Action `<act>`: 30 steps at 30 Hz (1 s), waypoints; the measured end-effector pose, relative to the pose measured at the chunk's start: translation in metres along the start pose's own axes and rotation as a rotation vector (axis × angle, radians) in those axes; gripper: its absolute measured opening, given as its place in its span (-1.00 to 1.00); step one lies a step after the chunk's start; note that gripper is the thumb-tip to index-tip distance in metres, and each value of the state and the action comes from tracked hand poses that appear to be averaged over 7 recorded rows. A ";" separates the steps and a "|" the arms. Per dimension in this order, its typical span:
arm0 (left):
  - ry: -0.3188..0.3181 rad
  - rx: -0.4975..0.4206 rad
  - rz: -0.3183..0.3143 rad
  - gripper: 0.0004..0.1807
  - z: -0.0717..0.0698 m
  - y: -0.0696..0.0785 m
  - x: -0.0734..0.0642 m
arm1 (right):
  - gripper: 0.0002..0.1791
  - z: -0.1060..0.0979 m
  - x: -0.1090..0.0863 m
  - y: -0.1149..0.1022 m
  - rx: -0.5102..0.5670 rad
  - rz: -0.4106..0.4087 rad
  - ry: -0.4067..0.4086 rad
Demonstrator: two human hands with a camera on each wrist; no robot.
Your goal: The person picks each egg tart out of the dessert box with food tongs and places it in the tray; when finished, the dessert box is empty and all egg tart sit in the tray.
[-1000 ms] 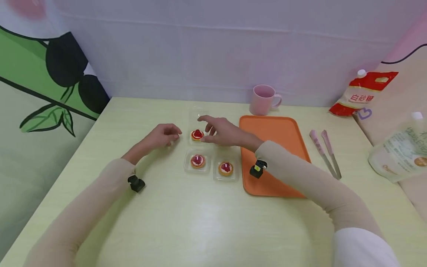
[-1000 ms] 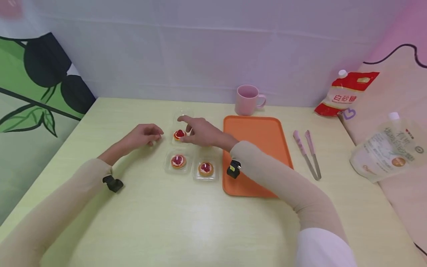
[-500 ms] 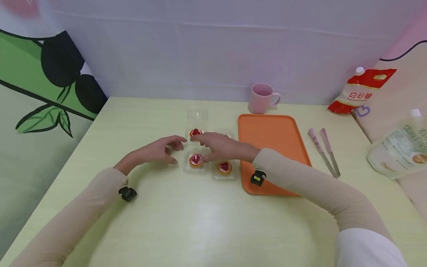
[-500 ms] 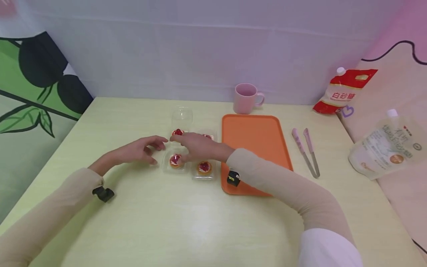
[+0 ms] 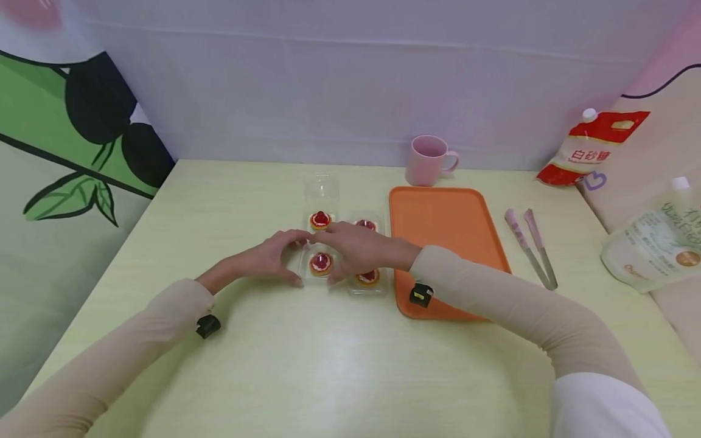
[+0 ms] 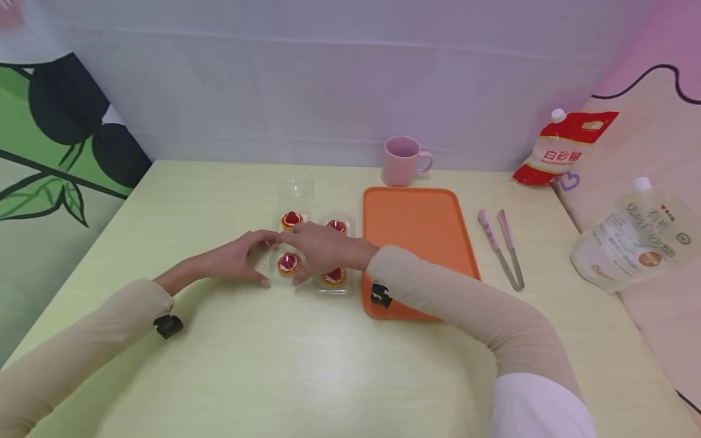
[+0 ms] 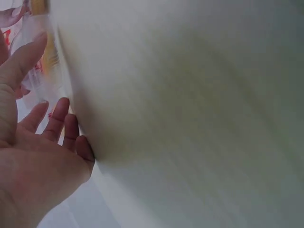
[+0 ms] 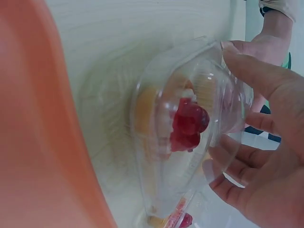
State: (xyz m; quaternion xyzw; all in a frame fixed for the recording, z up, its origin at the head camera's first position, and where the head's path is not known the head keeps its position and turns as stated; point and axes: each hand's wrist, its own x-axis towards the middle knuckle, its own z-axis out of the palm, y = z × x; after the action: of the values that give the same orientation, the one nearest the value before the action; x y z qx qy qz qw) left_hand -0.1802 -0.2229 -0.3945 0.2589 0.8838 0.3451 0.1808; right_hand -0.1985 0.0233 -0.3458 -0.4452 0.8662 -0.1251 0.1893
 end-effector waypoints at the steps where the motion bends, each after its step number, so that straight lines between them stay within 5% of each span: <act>1: 0.007 0.014 -0.002 -0.03 0.001 0.001 0.000 | -0.02 0.000 0.000 0.000 -0.006 0.000 -0.002; 13: 0.114 0.110 -0.027 -0.05 0.018 0.003 0.002 | -0.03 0.006 0.000 0.002 0.016 -0.002 0.016; 30: 0.215 0.061 -0.054 -0.13 0.029 0.005 0.001 | -0.09 0.006 0.001 -0.003 -0.032 -0.006 0.043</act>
State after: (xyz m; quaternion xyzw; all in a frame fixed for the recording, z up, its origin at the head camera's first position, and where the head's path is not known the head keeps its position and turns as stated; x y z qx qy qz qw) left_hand -0.1645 -0.2044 -0.4116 0.2020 0.9149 0.3388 0.0860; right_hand -0.1946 0.0209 -0.3499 -0.4480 0.8706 -0.1214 0.1631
